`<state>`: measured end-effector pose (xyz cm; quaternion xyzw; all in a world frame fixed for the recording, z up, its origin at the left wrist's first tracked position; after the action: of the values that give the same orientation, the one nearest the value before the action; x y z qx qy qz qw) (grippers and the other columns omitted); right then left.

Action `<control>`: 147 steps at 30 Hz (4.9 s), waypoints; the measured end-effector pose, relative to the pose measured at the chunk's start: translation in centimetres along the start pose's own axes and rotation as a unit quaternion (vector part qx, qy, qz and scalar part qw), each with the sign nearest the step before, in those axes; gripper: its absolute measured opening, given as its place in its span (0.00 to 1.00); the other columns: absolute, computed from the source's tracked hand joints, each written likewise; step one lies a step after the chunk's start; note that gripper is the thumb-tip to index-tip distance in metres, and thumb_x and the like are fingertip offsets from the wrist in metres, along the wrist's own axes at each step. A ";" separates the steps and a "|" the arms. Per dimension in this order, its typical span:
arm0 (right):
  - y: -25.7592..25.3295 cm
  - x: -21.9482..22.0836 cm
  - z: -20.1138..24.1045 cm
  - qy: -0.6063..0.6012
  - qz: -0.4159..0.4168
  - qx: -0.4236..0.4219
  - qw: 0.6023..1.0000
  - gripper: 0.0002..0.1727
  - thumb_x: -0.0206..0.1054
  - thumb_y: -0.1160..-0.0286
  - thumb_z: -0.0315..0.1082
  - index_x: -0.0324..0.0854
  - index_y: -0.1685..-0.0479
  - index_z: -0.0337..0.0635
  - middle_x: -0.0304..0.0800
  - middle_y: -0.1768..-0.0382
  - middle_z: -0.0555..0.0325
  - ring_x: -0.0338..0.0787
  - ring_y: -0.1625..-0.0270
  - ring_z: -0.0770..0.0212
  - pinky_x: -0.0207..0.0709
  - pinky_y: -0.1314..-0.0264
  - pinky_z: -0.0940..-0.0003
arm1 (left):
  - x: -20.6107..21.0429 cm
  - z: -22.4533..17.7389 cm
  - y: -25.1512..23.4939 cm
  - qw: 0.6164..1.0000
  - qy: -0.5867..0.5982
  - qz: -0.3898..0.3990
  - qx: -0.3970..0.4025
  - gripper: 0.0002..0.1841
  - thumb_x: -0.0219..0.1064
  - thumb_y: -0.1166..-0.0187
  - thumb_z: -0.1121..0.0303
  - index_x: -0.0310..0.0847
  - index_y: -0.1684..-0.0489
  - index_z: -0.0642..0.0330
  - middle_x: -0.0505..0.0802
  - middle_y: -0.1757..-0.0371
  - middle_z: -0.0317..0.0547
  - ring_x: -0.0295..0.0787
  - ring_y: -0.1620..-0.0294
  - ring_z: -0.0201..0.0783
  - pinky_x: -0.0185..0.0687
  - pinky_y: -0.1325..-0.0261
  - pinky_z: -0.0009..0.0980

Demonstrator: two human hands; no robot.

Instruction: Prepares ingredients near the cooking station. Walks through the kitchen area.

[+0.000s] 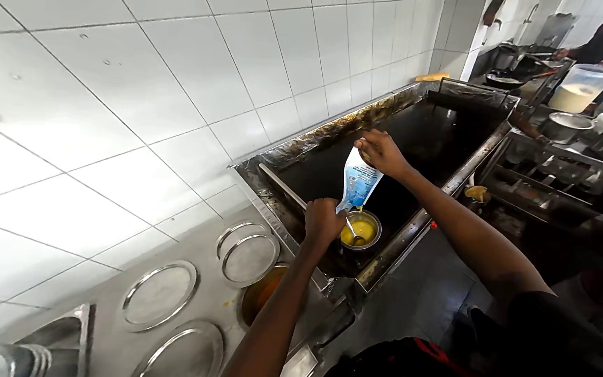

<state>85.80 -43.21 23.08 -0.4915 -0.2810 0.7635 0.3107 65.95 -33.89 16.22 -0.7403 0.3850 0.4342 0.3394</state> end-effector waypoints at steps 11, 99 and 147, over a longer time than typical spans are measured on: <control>0.1 -0.4 0.0 -0.009 0.005 -0.005 1.000 0.20 0.57 0.10 0.43 0.88 0.62 0.38 0.83 0.71 0.55 0.82 0.57 0.56 0.67 0.39 0.50 | 0.4 0.0 0.1 0.999 -0.005 -0.030 0.017 0.14 0.73 0.22 0.58 0.92 0.66 0.61 0.93 0.61 0.55 0.85 0.45 0.60 0.77 0.40 0.58; 1.8 -0.8 0.0 -0.018 -0.040 0.012 0.999 0.20 0.58 0.10 0.43 0.87 0.66 0.40 0.83 0.71 0.56 0.82 0.57 0.57 0.63 0.36 0.46 | 0.5 -0.8 -0.1 0.986 -0.104 -0.063 0.115 0.14 0.72 0.24 0.59 0.96 0.67 0.62 0.52 0.02 0.41 0.27 0.01 0.50 0.16 0.06 0.62; 24.2 -2.3 -1.3 -0.121 -0.198 0.276 0.933 0.18 0.54 0.07 0.42 0.86 0.52 0.39 0.88 0.65 0.57 0.88 0.63 0.67 0.85 0.55 0.66 | 3.2 -5.0 -3.4 0.964 -0.210 0.069 0.148 0.12 0.75 0.28 0.58 0.96 0.54 0.53 0.62 0.05 0.31 0.28 0.01 0.49 0.13 0.07 0.62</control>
<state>82.92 -60.47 6.19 -0.2245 -0.1862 0.7878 0.5424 71.89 -37.35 15.85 -0.5458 0.4150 0.5402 0.4879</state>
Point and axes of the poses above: each hand's wrist, its own y-axis away from the middle knuckle, its own x-axis out of the palm, z = x × y, the point moved 3 cm from there along -y, towards the middle knuckle
